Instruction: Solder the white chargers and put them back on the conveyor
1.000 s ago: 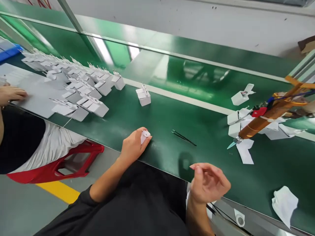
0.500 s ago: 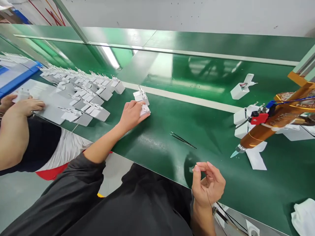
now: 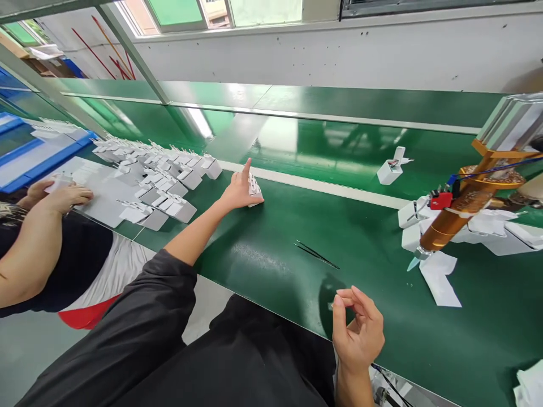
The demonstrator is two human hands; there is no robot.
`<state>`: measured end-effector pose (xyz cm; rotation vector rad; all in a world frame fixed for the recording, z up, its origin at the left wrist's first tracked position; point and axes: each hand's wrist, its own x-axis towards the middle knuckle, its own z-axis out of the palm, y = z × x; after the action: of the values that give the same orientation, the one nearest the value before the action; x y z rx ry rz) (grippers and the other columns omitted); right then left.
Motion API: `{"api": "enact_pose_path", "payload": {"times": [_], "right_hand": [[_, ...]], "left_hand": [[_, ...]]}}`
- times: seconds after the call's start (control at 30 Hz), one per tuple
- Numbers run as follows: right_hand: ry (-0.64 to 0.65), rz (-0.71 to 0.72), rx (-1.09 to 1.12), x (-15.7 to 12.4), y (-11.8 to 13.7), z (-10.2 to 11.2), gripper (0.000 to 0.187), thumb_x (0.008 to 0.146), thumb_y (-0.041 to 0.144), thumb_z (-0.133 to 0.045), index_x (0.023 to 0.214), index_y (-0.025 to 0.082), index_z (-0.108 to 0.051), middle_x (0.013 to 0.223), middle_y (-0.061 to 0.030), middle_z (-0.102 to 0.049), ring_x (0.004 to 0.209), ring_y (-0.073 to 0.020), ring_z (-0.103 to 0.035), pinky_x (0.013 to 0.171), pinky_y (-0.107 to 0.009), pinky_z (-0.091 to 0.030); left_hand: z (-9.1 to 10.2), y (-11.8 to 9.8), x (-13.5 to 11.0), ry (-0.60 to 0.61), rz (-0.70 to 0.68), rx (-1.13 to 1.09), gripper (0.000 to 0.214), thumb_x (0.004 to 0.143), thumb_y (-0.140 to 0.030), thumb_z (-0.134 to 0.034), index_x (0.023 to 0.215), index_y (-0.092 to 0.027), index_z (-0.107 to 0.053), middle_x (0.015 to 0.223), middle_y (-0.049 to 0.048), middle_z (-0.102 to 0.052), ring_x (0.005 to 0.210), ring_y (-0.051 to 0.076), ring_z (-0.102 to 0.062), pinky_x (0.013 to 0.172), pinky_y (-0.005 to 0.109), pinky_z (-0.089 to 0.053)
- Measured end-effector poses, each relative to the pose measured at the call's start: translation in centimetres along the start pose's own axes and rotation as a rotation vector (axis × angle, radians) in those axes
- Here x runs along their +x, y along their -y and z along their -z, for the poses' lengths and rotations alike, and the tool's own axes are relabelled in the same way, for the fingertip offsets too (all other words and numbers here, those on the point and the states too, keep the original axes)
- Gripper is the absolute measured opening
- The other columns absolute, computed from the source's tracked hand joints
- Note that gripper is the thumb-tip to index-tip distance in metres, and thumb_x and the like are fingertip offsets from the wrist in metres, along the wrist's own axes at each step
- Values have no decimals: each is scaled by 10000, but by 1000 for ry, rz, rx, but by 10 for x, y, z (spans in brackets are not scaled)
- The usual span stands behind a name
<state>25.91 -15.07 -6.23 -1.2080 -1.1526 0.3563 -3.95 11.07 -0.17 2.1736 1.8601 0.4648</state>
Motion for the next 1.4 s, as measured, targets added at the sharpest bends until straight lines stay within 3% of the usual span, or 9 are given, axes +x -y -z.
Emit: {"api": "enact_pose_path", "payload": {"times": [0.13,0.33,0.47,0.6,0.73,0.87,1.0,1.23,1.4], "right_hand": [[-4,-7,-32,-1,1,-1,482,777,82,-714,1233,166,-584,915,-33,-668,692,-100,-649,629,-263,-563],[-14,-76,-62,-5,4,0,450,776,140,-735,1207,154,-607,900,-36,-680,685,-104,-652,665,-276,-558],[-4,-96,-48,-6,7,2,497,763,139,-748,1238,141,-604,899,-40,-674,670,-99,-638,673,-274,-547],[6,-137,-64,-6,12,1,484,778,173,-745,1240,140,-607,898,-36,-668,649,-90,-622,702,-280,-537],[-13,-190,-137,-7,15,-1,469,802,256,-736,1235,131,-609,901,-43,-665,658,-96,-619,738,-291,-540],[14,-228,-192,-8,14,-1,497,813,365,-728,1238,140,-605,915,-50,-673,686,-118,-631,784,-329,-559],[42,-233,-260,-8,13,-3,528,821,444,-705,1248,151,-603,942,-62,-682,710,-134,-640,811,-351,-567],[61,-195,-322,-6,7,-5,524,833,486,-680,1227,145,-618,934,-68,-688,693,-123,-631,742,-299,-564],[90,-225,-318,-5,6,-4,516,817,482,-696,1219,164,-634,939,-57,-690,718,-125,-633,763,-291,-560]], "left_hand": [[13,15,-1,-31,45,-361,1246,513,-384,-854,1549,-191,-188,1390,181,-460,1343,411,-371,1120,595,-292],[56,21,-61,-6,77,-1449,971,668,-727,-616,1476,-267,-336,1357,105,-538,1265,349,-526,983,498,-494],[77,8,-100,-42,35,-1618,961,669,-820,-518,1434,-247,-421,1377,109,-540,1322,395,-472,913,512,-531],[83,9,-115,-81,32,-1646,1016,615,-837,-565,1428,-241,-436,1349,109,-563,1341,402,-455,942,512,-515],[75,28,-106,-151,109,-1437,1142,563,-711,-729,1503,-239,-285,1334,114,-559,1281,359,-514,1019,479,-464],[56,46,-79,-274,249,-671,1238,570,-477,-844,1546,-220,-126,1399,153,-473,1329,347,-436,1119,474,-337],[44,54,-48,-286,405,-56,1154,668,-466,-806,1557,-182,-126,1372,209,-451,1310,385,-409,1069,487,-354],[41,68,-17,-266,583,195,1133,702,-461,-780,1570,-178,-108,1457,275,-367,1352,441,-361,1017,554,-408],[34,77,-24,-404,506,248,1058,755,-360,-742,1580,-171,-108,1555,281,-238,1441,453,-248,1077,585,-352]]}}
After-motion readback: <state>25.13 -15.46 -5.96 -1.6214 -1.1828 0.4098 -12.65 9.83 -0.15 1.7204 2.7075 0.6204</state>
